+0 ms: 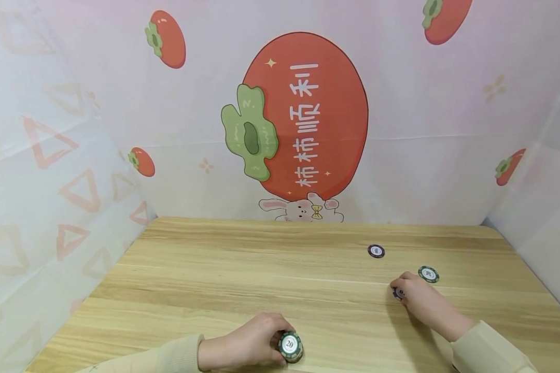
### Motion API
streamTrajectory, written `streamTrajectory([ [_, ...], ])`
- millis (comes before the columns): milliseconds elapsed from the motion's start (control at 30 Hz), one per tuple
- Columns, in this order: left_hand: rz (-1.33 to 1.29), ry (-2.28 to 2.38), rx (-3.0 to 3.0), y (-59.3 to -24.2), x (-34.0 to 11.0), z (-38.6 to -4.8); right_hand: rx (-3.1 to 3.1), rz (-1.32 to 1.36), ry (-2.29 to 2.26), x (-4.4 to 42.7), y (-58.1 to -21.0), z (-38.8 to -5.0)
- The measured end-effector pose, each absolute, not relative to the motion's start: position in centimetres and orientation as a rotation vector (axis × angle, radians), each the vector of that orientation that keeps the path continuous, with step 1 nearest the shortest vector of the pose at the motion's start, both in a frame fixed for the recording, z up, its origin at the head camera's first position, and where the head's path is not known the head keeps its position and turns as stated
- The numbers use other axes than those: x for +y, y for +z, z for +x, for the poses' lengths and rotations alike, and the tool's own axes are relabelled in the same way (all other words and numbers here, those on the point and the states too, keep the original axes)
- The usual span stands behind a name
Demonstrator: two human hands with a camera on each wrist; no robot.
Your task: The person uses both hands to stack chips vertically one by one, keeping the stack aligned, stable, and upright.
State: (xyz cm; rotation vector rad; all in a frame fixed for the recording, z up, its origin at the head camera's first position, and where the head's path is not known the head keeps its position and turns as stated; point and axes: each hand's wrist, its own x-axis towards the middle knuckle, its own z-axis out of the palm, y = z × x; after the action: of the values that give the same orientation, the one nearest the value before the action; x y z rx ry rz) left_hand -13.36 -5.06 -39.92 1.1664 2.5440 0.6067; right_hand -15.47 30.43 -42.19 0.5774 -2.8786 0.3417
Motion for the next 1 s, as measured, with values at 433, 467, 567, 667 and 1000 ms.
streamTrajectory([
  [433,1.197,0.608,2.577,-40.1,-5.0,-13.4,-2.826,0.46,0.329,30.3,-40.8,-15.2],
  [467,1.198,0.61,2.579,-40.1,-5.0,-13.3,-2.823,0.459,0.32,30.2,-40.8,-15.1],
  [567,1.203,0.61,2.586,-40.2,-5.0,-13.3,-2.818,0.46,0.309,30.1,-40.6,-15.0],
  [667,1.205,0.61,2.584,-40.2,-5.0,-13.4,-2.803,0.473,0.325,30.0,-40.2,-14.8],
  [1000,1.205,0.607,2.574,-40.1,-5.1,-13.4,-2.855,0.546,0.352,28.8,-39.3,-14.1],
])
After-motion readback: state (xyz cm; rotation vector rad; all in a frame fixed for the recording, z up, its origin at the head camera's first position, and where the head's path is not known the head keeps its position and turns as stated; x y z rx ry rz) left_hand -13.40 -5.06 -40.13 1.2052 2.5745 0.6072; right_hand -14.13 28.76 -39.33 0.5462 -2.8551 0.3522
